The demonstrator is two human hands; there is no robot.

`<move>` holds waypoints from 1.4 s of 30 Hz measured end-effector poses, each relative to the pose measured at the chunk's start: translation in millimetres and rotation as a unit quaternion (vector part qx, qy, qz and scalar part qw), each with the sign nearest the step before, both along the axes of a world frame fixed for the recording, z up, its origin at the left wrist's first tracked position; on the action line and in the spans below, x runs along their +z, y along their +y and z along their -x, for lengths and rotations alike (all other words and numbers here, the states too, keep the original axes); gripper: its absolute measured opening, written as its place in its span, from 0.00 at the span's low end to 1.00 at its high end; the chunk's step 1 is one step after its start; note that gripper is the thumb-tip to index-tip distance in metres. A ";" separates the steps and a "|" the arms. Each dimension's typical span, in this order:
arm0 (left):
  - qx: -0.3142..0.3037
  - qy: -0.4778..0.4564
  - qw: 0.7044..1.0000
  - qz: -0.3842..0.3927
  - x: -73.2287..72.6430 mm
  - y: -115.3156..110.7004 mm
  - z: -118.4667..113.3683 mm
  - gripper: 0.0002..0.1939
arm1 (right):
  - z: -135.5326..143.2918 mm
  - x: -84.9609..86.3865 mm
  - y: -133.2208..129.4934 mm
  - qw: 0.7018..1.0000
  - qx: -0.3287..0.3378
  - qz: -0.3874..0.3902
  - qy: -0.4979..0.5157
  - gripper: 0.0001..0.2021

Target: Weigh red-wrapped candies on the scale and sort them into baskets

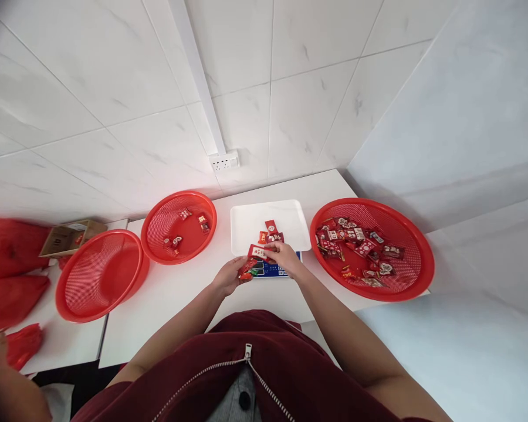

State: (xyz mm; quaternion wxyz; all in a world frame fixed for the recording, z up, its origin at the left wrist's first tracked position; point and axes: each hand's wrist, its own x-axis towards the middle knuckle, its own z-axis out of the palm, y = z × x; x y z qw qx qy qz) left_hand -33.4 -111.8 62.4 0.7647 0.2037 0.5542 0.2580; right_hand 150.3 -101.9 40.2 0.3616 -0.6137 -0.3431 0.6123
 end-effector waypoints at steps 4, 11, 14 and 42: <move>0.040 -0.008 0.999 0.018 -1.3 2.1 5.4 0.06 | -4.4 -14.1 17.6 0.996 -0.085 -0.013 0.036 0.10; -0.005 -0.020 0.999 -0.041 -1.7 -1.5 9.4 0.18 | 9.2 -1.8 6.4 0.996 0.078 -0.013 -0.029 0.16; -0.043 0.006 0.995 -0.091 -0.6 -3.2 7.0 0.21 | 15.5 4.0 -6.1 0.981 0.177 0.032 0.066 0.14; 0.187 0.025 0.981 -0.041 -7.3 3.1 -9.6 0.13 | 55.7 20.6 -45.6 0.971 0.180 0.061 0.147 0.38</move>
